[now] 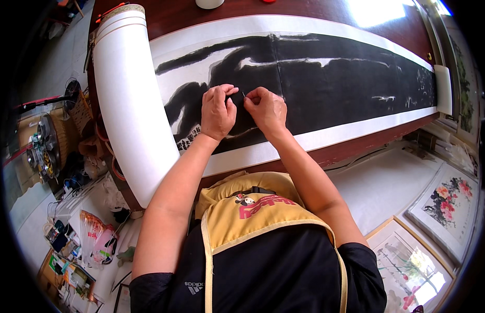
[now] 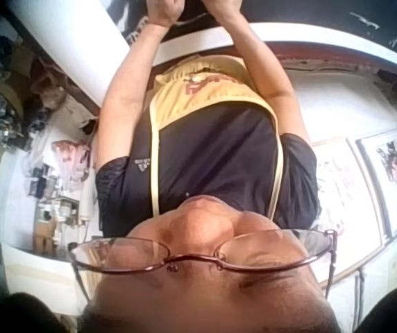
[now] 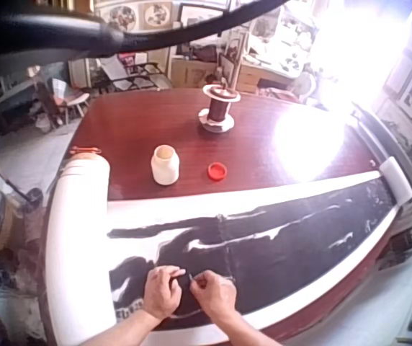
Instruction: The person stitches a long black paper scroll laid on a table using a needle and thread. They repeatedly dip the needle into a small container of liquid, likely glue, and pull the thread through the paper to join sections. The person smooths the paper with their hands between stitches.
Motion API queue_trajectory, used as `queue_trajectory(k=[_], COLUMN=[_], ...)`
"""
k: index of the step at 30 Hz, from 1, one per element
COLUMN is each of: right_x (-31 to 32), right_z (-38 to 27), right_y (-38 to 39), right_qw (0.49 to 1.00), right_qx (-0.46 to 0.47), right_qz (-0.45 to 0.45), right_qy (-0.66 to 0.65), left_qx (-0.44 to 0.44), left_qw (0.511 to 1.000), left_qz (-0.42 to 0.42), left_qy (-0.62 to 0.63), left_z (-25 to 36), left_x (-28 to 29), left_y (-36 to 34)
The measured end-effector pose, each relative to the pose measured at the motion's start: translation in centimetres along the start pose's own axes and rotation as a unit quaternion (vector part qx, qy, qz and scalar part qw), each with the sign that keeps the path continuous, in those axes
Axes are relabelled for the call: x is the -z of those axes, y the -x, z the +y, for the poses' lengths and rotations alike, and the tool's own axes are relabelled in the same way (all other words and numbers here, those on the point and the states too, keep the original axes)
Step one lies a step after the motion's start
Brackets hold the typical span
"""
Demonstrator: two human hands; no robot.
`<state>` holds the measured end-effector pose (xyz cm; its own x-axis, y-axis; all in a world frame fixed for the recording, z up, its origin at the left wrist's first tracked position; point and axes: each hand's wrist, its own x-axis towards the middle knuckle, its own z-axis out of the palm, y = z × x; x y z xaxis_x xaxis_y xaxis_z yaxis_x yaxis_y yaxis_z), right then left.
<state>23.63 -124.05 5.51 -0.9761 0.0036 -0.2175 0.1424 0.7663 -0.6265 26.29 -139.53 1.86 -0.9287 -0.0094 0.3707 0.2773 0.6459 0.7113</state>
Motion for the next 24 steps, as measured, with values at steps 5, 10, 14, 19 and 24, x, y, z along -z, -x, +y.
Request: queue_trajectory(k=[5,10,14,19,24], right_x=[0.1,1.7,2.9,3.3,3.2], right_z=[-0.5,0.1,1.2,2.4,4.0], right_y=[-0.2,0.0,0.1,0.1,-0.5], right_qw=[1.0,0.998,0.995,0.987,0.941], right_qx=[-0.017,-0.021,-0.055,-0.071,-0.081], right_qz=[-0.011,-0.05,-0.055,-0.043,-0.049], right_qy=[0.005,0.018,-0.059,-0.141,-0.324], left_qx=[-0.004,-0.051,-0.093,-0.13,-0.009], left_qw=[1.0,0.995,0.985,0.961,1.0], left_qz=[-0.003,-0.039,-0.054,-0.085,-0.017], left_qy=[0.0,-0.07,-0.134,-0.228,0.014], left_z=[0.1,0.5,0.5,0.3,0.2], left_x=[0.0,0.2,-0.4,-1.1,0.2], left_y=[-0.1,0.1,0.5,1.0,0.2])
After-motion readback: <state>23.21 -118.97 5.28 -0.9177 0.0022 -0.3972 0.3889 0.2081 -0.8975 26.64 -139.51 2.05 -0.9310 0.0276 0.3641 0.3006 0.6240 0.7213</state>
